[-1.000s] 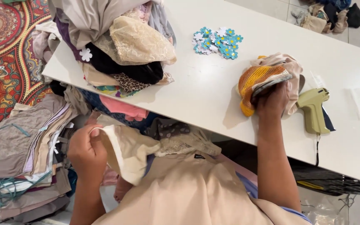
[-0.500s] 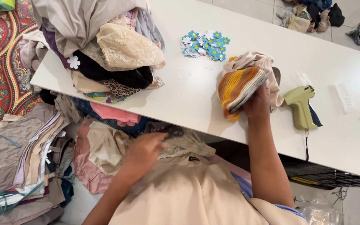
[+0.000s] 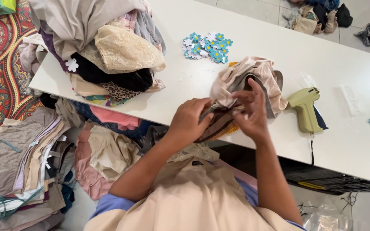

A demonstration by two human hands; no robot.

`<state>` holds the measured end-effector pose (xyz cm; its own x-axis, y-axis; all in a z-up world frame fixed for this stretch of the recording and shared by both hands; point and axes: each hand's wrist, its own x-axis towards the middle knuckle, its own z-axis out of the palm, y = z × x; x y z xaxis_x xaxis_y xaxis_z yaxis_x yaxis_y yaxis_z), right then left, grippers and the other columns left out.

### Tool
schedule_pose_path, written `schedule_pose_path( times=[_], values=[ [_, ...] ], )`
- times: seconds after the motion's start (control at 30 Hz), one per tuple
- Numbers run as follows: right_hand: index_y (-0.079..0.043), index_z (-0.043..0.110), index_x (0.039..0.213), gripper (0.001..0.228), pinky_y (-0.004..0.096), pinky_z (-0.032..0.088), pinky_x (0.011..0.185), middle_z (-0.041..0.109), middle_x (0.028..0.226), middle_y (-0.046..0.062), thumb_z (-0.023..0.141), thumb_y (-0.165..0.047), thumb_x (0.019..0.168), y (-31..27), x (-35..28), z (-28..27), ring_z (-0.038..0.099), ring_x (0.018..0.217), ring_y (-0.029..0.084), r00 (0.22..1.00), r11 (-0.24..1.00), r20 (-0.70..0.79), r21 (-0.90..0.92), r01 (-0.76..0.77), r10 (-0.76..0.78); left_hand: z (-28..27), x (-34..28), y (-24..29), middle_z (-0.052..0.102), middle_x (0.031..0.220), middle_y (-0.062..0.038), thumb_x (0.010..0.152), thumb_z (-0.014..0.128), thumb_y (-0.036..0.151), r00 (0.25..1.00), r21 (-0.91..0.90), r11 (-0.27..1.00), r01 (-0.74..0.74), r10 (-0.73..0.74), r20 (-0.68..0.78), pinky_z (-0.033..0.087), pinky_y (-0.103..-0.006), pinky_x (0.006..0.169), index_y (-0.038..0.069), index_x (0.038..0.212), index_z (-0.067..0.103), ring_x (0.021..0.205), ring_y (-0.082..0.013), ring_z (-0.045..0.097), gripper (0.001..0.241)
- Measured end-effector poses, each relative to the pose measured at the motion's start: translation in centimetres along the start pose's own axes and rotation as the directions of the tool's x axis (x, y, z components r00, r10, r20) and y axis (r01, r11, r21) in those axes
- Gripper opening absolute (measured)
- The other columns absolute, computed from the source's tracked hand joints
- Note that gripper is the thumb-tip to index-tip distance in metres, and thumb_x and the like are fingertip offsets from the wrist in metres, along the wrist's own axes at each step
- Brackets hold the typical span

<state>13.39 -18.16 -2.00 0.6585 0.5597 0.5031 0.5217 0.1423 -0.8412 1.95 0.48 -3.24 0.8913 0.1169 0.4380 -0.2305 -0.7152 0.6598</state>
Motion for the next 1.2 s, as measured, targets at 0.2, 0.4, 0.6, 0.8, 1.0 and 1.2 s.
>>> schedule_pose_path(
  times=[0.2, 0.4, 0.6, 0.8, 1.0, 1.2],
  values=[
    [-0.014, 0.068, 0.127, 0.048, 0.047, 0.041, 0.105, 0.06, 0.13, 0.011, 0.055, 0.005, 0.084, 0.9, 2.6, -2.9, 0.052, 0.121, 0.036, 0.94, 0.585, 0.277, -0.735, 0.342, -0.201, -3.3, -0.7, 3.2, 0.067, 0.106, -0.014, 0.1, 0.053, 0.044, 0.932, -0.386, 0.858, 0.338, -0.247, 0.266, 0.056, -0.0429, 0.082, 0.008, 0.13, 0.059, 0.1, -0.0319, 0.068, 0.047],
    [-0.025, 0.073, 0.091, 0.004, 0.04, 0.044, 0.09, 0.065, 0.118, -0.001, 0.07, -0.026, 0.089, 4.7, 2.4, -3.7, 0.057, 0.111, 0.025, 0.967, 0.427, 0.231, -0.868, 0.255, -0.108, -2.5, -0.5, 2.7, 0.074, 0.098, -0.012, 0.099, 0.054, 0.039, 0.835, -0.265, 0.815, 0.514, -0.405, 0.373, 0.054, -0.0447, 0.084, 0.013, 0.127, 0.063, 0.096, -0.0328, 0.071, 0.04],
    [-0.029, 0.07, 0.117, 0.036, 0.042, 0.044, 0.094, 0.062, 0.116, 0.005, 0.061, -0.011, 0.086, -1.2, 3.2, -1.9, 0.055, 0.109, 0.027, 0.918, 0.535, 0.396, -0.771, 0.345, -0.02, -2.2, -0.4, 2.5, 0.074, 0.09, -0.009, 0.095, 0.058, 0.046, 0.813, -0.238, 0.812, 0.533, -0.413, 0.412, 0.055, -0.0432, 0.078, 0.016, 0.127, 0.065, 0.088, -0.0293, 0.071, 0.044],
    [-0.017, 0.075, 0.108, 0.03, 0.041, 0.053, 0.083, 0.07, 0.099, 0.008, 0.068, -0.002, 0.083, 6.4, 2.6, -4.9, 0.065, 0.094, 0.033, 0.963, 0.647, 0.133, -0.719, 0.256, -0.234, 0.9, -2.2, 0.0, 0.064, 0.063, -0.015, 0.103, 0.05, 0.029, 0.881, -0.374, 0.811, 0.449, -0.332, 0.338, 0.052, -0.0389, 0.062, 0.001, 0.097, 0.07, 0.061, -0.0247, 0.063, 0.035],
    [-0.009, 0.072, 0.096, 0.02, 0.042, 0.052, 0.078, 0.065, 0.084, 0.012, 0.063, 0.007, 0.091, 4.3, 5.2, -9.4, 0.065, 0.08, 0.035, 0.905, 0.546, -0.127, -0.828, 0.128, -0.405, -2.3, -3.1, 2.5, 0.058, 0.047, -0.003, 0.105, 0.048, 0.028, 0.935, -0.347, 0.878, 0.331, -0.256, 0.244, 0.05, -0.0262, 0.054, 0.013, 0.062, 0.056, 0.046, -0.0155, 0.056, 0.046],
    [-0.002, 0.067, 0.089, 0.012, 0.039, 0.043, 0.061, 0.066, 0.083, 0.008, 0.055, 0.002, 0.088, 7.0, 6.8, -19.6, 0.057, 0.074, 0.023, 0.822, 0.543, -0.395, -0.83, -0.129, -0.409, -5.8, -7.5, -0.3, 0.065, 0.059, 0.001, 0.095, 0.054, 0.037, 0.793, -0.301, 0.734, 0.609, -0.574, 0.206, 0.043, -0.0249, 0.045, 0.014, 0.106, 0.076, 0.044, -0.0087, 0.053, 0.033]
  ],
)
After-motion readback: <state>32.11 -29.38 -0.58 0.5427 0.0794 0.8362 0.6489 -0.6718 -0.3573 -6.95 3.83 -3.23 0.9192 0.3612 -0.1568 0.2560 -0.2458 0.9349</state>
